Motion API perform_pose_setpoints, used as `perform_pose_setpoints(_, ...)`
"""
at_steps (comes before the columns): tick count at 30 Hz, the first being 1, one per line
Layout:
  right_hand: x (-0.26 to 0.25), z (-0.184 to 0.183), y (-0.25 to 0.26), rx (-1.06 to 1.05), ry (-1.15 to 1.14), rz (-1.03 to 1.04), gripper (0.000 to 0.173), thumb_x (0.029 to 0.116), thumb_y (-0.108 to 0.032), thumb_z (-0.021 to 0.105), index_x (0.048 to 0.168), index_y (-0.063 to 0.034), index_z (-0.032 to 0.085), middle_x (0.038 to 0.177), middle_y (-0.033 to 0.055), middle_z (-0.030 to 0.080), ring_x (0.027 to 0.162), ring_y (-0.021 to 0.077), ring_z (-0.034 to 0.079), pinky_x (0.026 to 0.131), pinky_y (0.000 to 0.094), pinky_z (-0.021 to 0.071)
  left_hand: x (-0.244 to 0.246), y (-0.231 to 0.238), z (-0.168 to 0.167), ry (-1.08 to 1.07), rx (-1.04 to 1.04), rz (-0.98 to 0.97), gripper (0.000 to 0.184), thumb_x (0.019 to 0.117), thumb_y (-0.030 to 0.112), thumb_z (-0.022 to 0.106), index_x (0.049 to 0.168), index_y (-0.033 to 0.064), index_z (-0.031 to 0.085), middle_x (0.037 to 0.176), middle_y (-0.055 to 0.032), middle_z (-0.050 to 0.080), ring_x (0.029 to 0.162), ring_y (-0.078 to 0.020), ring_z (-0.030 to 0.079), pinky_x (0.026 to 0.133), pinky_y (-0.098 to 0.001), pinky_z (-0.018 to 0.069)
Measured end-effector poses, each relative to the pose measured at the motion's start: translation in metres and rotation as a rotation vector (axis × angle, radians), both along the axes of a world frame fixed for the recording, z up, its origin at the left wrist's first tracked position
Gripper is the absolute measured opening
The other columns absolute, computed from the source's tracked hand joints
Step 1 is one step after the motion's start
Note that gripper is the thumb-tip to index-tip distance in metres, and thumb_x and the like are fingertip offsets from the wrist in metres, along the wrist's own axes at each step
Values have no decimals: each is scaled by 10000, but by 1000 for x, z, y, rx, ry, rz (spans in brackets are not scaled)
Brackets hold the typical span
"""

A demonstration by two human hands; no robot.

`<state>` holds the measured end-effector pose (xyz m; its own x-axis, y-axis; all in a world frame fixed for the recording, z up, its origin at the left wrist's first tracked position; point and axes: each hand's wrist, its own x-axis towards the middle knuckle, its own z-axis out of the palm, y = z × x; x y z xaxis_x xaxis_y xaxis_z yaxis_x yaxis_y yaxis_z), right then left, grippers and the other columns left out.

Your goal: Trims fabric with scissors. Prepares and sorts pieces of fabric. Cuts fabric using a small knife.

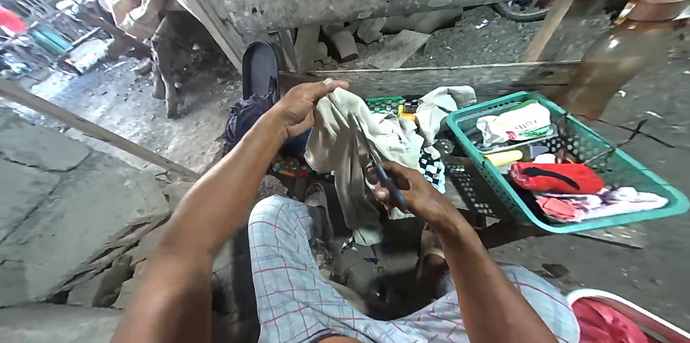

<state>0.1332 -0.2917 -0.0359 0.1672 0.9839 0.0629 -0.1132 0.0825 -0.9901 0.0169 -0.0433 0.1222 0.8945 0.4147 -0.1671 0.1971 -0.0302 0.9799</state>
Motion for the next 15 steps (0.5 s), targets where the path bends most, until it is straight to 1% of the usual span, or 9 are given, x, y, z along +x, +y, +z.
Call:
perform_pose_setpoints(2,1,2,2,-1,-14,-14,719,812,-486,817,1336,-58,573,940,64,694,706,155,662,620,306,584,-9,-7,-21,38,-76,21,622,1073,582,297,1346,90,562,1147,-89,694,1048,-201,679,925,-424,578)
perform_pose_setpoints(4,1,4,3,-20,-43,-28,772,776,-569,818,1330,-85,586,948,47,697,719,149,663,640,319,587,-21,-16,-50,71,-166,30,735,1001,720,320,1383,134,543,1188,-77,691,1068,-197,678,921,-426,583)
perform_pose_setpoints(6,0,1,3,-32,-37,-24,786,778,-576,818,1342,-84,581,923,48,687,688,149,648,613,315,578,-35,-23,-79,40,-255,33,797,925,817,361,1408,213,550,1237,-47,686,1087,-178,674,901,-405,584)
perform_pose_setpoints(7,0,0,2,-40,-36,-19,779,783,-564,818,1346,-80,578,913,50,686,675,149,648,602,312,579,-40,-25,-90,2,-307,32,823,902,842,363,1425,232,537,1272,-42,675,1125,-182,663,926,-411,578)
perform_pose_setpoints(9,-1,1,1,-54,-33,-13,748,799,-517,817,1351,-76,572,911,53,690,677,153,656,604,311,584,-47,-26,-104,-67,-393,66,916,847,898,340,1453,234,515,1316,-59,660,1192,-216,639,983,-450,556)
perform_pose_setpoints(11,-1,1,1,-54,-31,-17,708,817,-467,812,1346,-66,569,912,58,691,678,158,664,604,310,590,-51,-29,-116,-112,-408,119,990,820,922,307,1483,209,488,1339,-82,652,1230,-242,624,1022,-472,534)
perform_pose_setpoints(12,-2,2,1,-51,-31,-20,691,823,-446,808,1344,-61,567,912,61,691,675,159,666,599,310,593,-53,-30,-122,-140,-398,145,993,823,910,331,1494,192,472,1346,-89,647,1240,-244,618,1036,-469,526)
perform_pose_setpoints(13,-2,2,1,-47,-29,-18,686,830,-439,803,1346,-57,563,919,65,689,676,163,665,599,312,593,-54,-33,-128,-179,-387,169,972,831,880,401,1492,170,470,1344,-96,646,1242,-243,617,1046,-466,520)
perform_pose_setpoints(15,-3,1,2,-41,-20,-16,694,828,-447,805,1345,-53,563,920,67,687,670,161,659,593,313,588,-55,-37,-135,-255,-342,207,833,863,729,602,1437,133,508,1291,-91,666,1196,-220,636,1032,-447,528)
